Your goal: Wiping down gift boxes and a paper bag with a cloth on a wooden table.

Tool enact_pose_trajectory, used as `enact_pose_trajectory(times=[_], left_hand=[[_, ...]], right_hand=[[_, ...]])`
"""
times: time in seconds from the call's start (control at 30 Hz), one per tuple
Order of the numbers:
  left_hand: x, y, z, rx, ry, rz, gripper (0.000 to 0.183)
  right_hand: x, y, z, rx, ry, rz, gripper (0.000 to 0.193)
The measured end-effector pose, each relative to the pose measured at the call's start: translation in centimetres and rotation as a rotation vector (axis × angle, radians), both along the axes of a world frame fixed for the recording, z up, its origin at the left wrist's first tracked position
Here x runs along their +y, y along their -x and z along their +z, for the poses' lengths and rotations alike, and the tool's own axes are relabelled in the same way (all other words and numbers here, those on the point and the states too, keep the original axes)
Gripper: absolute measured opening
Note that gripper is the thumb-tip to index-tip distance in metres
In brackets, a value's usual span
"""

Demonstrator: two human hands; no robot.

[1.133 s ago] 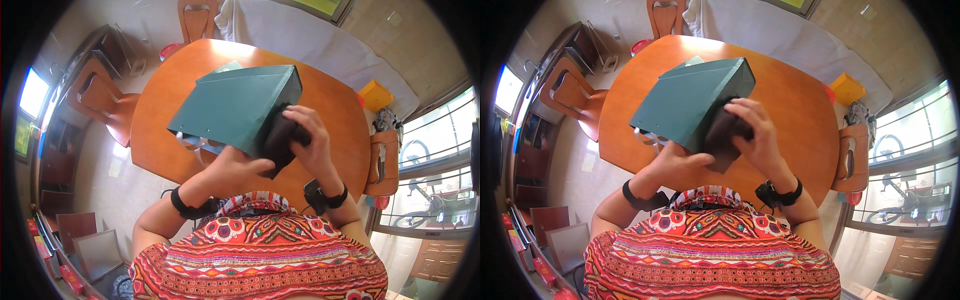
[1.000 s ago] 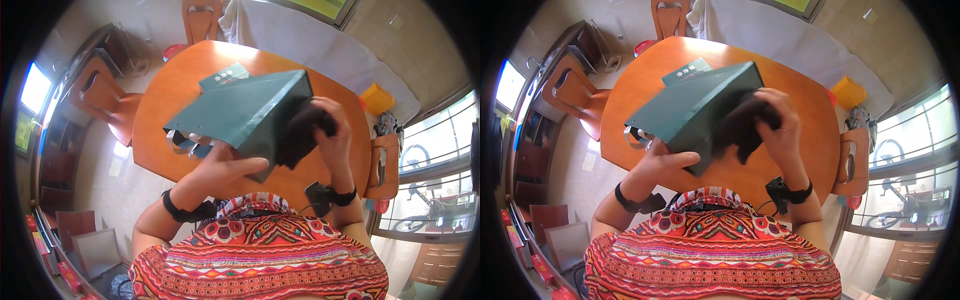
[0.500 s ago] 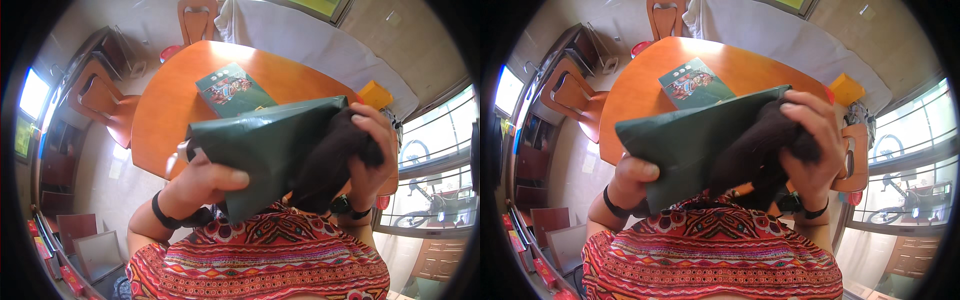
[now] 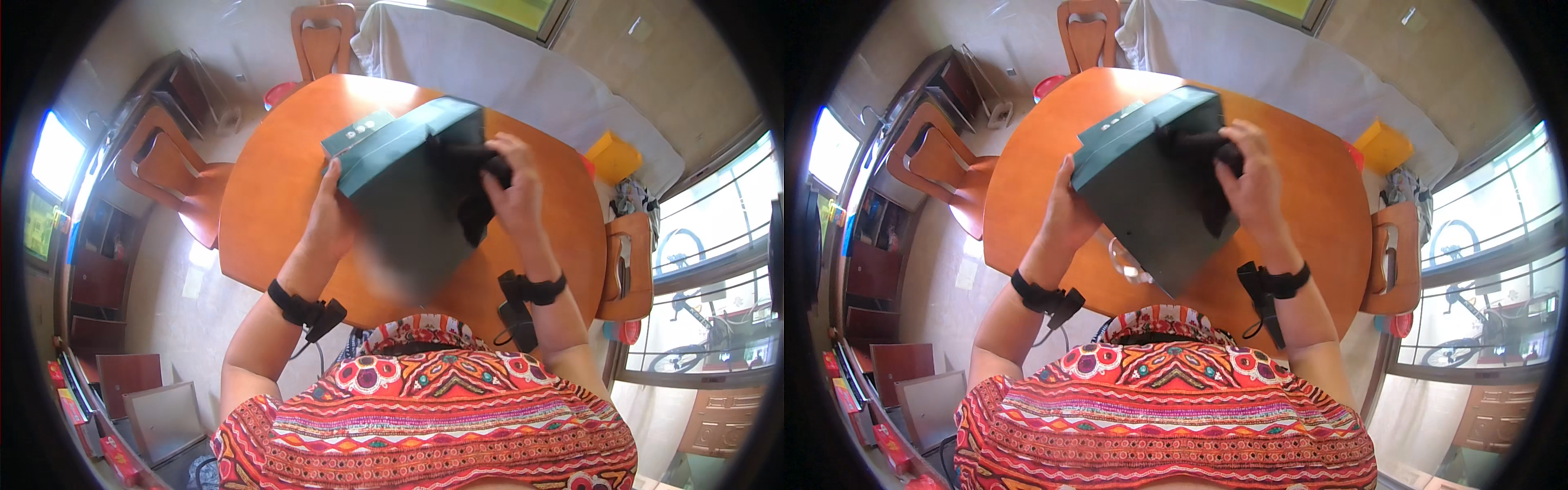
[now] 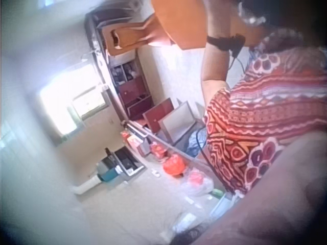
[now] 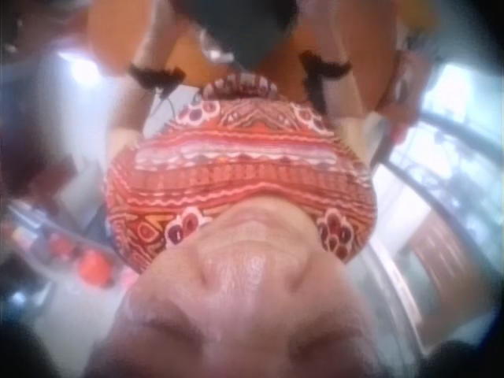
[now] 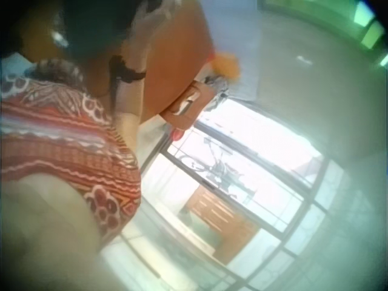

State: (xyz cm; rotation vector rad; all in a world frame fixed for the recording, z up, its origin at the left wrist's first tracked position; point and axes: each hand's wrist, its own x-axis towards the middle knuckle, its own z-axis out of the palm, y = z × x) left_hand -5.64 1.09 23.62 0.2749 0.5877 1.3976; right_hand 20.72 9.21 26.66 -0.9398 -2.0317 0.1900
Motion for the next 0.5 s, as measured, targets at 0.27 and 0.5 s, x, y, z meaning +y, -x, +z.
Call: enact_pose_trajectory(times=[0.27, 0.5], left_hand=[[-4.0, 1.3, -11.1, 0.019, 0.139, -0.129, 0.067], [-7.2, 0.8, -18.1, 0.211, 0.368, -0.214, 0.046]], right_hand=[[-9.5, 1.0, -14.8, -0.661, 0.537, 0.366, 0.071], [-10.2, -4.5, -16.7, -0.684, 0.418, 0.162, 0.055]])
